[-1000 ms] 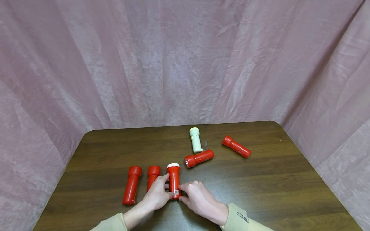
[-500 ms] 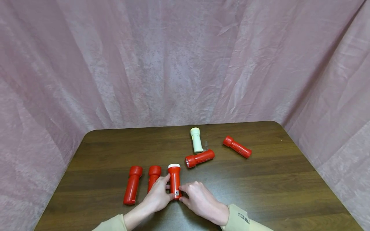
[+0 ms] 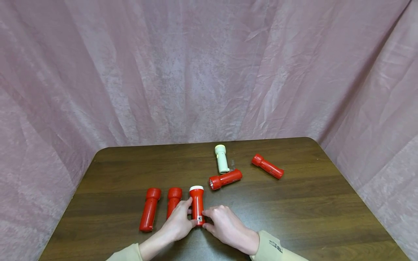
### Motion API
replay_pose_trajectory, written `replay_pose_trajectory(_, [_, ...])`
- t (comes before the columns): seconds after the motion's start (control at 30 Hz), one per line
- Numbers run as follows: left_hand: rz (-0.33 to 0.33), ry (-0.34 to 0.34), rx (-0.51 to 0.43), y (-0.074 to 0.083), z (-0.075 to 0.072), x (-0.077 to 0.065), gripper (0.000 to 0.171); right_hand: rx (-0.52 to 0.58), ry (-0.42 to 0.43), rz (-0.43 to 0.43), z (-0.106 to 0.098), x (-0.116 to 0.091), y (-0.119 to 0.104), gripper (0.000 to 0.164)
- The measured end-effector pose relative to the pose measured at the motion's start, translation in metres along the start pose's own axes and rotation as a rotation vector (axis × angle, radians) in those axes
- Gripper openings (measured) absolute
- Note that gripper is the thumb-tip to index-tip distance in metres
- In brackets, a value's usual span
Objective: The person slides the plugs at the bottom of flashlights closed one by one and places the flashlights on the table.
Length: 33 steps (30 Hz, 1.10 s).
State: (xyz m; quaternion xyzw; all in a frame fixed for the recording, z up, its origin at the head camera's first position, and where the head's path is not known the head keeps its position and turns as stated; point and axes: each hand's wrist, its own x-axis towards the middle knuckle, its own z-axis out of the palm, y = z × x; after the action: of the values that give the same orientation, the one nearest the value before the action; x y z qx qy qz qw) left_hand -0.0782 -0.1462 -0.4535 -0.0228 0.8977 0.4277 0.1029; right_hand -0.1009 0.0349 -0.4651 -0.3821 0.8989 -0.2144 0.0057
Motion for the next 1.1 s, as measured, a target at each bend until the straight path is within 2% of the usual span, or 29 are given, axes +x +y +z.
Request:
replay_pose_trajectory(0.4, [-0.004,0.003,0.0,0.0,-0.001,-0.002,0.074,0.003,0.006,-0.008,0.0,-0.002,0.001,0.02])
replay_pose_trajectory(0.7, [0.006,0.044,0.012,0.003,-0.001,-0.003,0.069,0.028,0.033,-0.013,-0.001,-0.004,0.002,0.022])
replay_pose_trajectory(0.9, [0.031,0.077,0.016,0.003,-0.001,-0.001,0.065,0.044,0.083,-0.016,-0.005,-0.008,0.005,0.024])
replay_pose_trajectory(1.0, [0.06,0.105,0.029,-0.004,0.002,0.003,0.062,0.037,0.087,-0.011,-0.008,-0.01,0.008,0.027])
replay_pose_trajectory(1.1, [0.084,0.142,0.064,-0.024,0.012,0.014,0.059,0.042,0.077,0.002,-0.011,-0.012,0.011,0.03])
